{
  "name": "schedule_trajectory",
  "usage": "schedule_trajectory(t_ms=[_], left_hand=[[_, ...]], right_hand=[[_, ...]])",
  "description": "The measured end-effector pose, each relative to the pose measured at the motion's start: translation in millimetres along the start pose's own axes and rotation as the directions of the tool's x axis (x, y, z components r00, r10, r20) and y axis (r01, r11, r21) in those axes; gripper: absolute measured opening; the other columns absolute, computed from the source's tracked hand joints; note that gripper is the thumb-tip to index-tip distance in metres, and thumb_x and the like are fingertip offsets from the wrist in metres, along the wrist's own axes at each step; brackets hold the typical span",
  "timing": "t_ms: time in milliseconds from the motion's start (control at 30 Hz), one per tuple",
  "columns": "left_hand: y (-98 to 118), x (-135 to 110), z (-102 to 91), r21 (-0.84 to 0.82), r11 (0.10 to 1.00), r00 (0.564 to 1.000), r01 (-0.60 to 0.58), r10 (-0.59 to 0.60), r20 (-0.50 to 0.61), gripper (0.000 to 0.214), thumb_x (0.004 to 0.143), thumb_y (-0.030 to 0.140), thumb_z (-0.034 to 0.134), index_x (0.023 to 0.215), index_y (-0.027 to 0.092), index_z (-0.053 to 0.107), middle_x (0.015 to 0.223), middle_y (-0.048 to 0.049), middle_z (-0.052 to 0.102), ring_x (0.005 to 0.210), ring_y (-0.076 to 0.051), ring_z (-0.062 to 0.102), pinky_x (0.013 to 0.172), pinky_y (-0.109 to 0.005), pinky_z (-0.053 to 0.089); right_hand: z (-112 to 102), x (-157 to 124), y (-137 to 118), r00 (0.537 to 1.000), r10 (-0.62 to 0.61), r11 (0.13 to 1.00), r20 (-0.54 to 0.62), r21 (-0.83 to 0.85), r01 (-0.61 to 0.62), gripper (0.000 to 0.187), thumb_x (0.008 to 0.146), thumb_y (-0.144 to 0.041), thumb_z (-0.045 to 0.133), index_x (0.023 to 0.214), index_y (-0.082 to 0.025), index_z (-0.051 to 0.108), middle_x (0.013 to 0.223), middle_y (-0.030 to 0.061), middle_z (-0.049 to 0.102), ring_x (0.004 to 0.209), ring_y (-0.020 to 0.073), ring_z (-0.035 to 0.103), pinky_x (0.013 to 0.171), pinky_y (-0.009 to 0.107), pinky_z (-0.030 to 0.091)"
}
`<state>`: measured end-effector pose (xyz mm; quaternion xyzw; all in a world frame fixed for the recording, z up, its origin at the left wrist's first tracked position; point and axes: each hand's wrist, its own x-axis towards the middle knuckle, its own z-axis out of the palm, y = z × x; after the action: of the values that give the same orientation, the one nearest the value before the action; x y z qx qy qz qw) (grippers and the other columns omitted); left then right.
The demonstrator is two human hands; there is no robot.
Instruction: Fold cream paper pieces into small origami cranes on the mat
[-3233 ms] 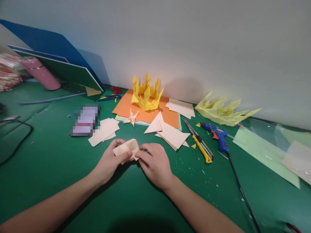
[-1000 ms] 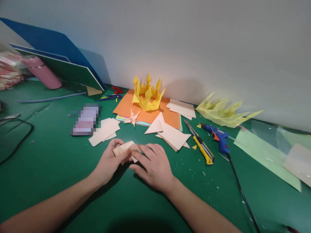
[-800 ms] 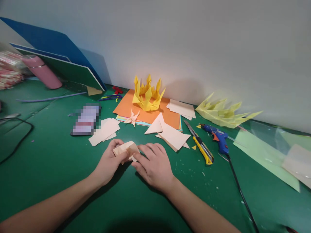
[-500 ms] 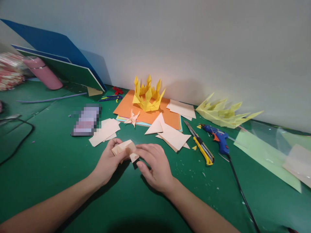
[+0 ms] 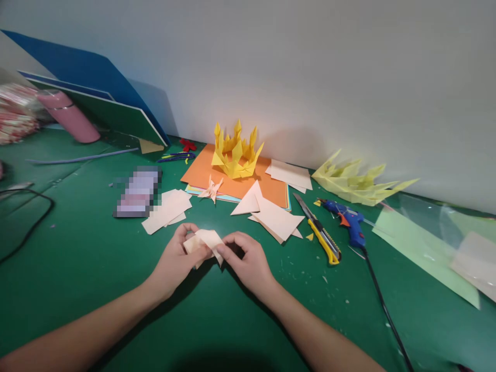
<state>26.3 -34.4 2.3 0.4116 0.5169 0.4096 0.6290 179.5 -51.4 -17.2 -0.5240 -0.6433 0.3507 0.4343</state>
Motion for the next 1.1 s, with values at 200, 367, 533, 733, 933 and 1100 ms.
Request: schedule_trajectory(t_ms=[200,367,533,733,933,1100], left_hand=[[-1.2,0.2,-1.5,0.043,0.999,0.999,0.008,-0.01,0.052,0.041,0.062,0.027,0.067,0.09,0.022,0.037,0.061,0.0095,0.053,0.043,-0.005,0.043,0.044,-0.018,0.032],[1.2,-0.1,-1.8,0.049,0.999,0.992,0.004,-0.01,0.125,0.045,0.061,0.029,0.071,0.096,0.02,0.044,0.067,0.007,0.055,0.048,-0.006,0.046,0.047,-0.019,0.036],[7.8,0.5,-4.4,0.035,0.999,0.986,0.001,-0.006,0.168,0.034,0.06,0.035,0.072,0.083,0.017,0.055,0.065,0.0024,0.058,0.055,-0.01,0.052,0.052,-0.022,0.041],[12.4,6.1,-8.6,0.092,0.996,0.986,-0.007,-0.008,0.166,0.019,0.065,0.035,0.066,0.069,0.018,0.059,0.052,0.0043,0.054,0.047,-0.01,0.049,0.047,-0.022,0.038],[12.8,8.8,-10.2,0.127,0.992,0.988,-0.009,-0.011,0.153,0.017,0.062,0.029,0.069,0.067,0.018,0.058,0.052,0.0061,0.055,0.048,-0.009,0.048,0.049,-0.021,0.038],[11.3,9.1,-12.0,0.157,0.988,0.988,-0.01,-0.014,0.154,0.02,0.061,0.031,0.07,0.075,0.018,0.063,0.063,0.0021,0.063,0.054,-0.011,0.054,0.054,-0.023,0.042]], right_hand=[[0.6,1.6,-0.5,0.997,0.071,0.997,0.008,0.02,-0.071,0.021,0.08,-0.034,0.053,0.065,-0.019,0.056,0.06,-0.0019,0.054,0.054,0.0111,0.048,0.053,0.021,0.039],[0.3,2.1,-1.7,0.996,0.086,0.996,0.001,0.011,-0.086,0.023,0.081,-0.034,0.052,0.063,-0.019,0.053,0.057,-0.0026,0.052,0.052,0.0108,0.046,0.051,0.021,0.038],[-0.5,1.1,-3.7,0.999,0.038,0.997,0.0,-0.061,-0.038,0.022,0.08,-0.033,0.053,0.062,-0.019,0.053,0.056,-0.0026,0.051,0.051,0.0107,0.045,0.049,0.021,0.037],[-1.3,1.2,-3.1,0.999,0.044,0.998,0.032,-0.048,-0.043,0.021,0.081,-0.032,0.051,0.063,-0.02,0.051,0.055,-0.003,0.049,0.051,0.011,0.043,0.05,0.022,0.036],[-3.5,3.4,1.5,0.99,0.136,0.988,0.026,0.066,-0.137,0.021,0.079,-0.038,0.05,0.068,-0.019,0.052,0.059,-0.0029,0.045,0.054,0.0116,0.042,0.052,0.024,0.036],[-3.5,3.0,2.1,0.987,0.154,0.986,0.034,0.057,-0.156,0.022,0.077,-0.038,0.054,0.067,-0.019,0.055,0.058,-0.0024,0.049,0.053,0.0114,0.043,0.051,0.024,0.035]])
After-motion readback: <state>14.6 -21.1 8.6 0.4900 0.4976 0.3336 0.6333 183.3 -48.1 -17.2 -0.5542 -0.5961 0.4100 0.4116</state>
